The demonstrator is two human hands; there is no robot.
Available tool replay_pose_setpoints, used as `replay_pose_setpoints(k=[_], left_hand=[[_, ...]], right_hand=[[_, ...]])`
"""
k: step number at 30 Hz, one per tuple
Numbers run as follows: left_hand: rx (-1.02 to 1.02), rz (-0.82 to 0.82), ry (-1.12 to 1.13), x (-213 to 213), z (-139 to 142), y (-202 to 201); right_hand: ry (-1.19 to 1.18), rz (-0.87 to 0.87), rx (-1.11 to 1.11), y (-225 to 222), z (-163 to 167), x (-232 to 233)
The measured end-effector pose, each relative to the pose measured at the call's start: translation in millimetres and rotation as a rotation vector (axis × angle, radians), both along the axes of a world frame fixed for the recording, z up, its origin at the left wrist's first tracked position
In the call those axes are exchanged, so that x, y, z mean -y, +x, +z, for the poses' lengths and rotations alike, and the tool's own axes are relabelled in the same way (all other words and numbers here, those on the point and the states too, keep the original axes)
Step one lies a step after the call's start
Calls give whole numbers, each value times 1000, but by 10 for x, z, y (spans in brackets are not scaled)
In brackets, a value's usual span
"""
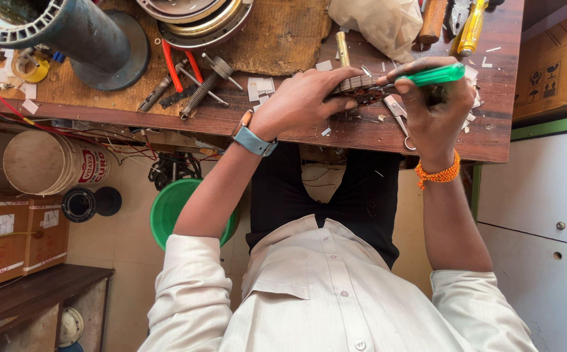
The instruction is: The person inserts small white insulating pieces into slots on a circular motor component using a screwdriver and scissors. They repeatedly cut pieces, fold them, and place them into the component while working at a cluttered workbench.
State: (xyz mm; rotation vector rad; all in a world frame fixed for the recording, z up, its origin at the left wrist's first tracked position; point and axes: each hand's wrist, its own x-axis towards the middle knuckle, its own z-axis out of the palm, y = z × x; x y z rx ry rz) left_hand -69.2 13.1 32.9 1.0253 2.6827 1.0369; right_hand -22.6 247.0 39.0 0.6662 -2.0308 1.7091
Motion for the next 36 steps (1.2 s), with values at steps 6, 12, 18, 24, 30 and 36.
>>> replay_pose_setpoints(k=[6, 12, 18, 24, 30, 36], left_hand=[[-53, 109, 77, -79, -136, 119], [-367, 352, 256, -357, -374, 251], [-248, 404, 243, -348, -321, 340], [-266, 425, 261, -359, -212, 310], [-144, 491, 216, -401, -194, 224], [-84, 493, 208, -362, -102, 160]], right_hand=[[48, -41, -11, -41, -2, 75], [108, -122, 5, -55, 78, 173], [155, -170, 15, -55, 210, 285], [154, -254, 48, -136, 276, 376], [179, -316, 8, -92, 207, 522], [176, -386, -3, -14, 202, 686]])
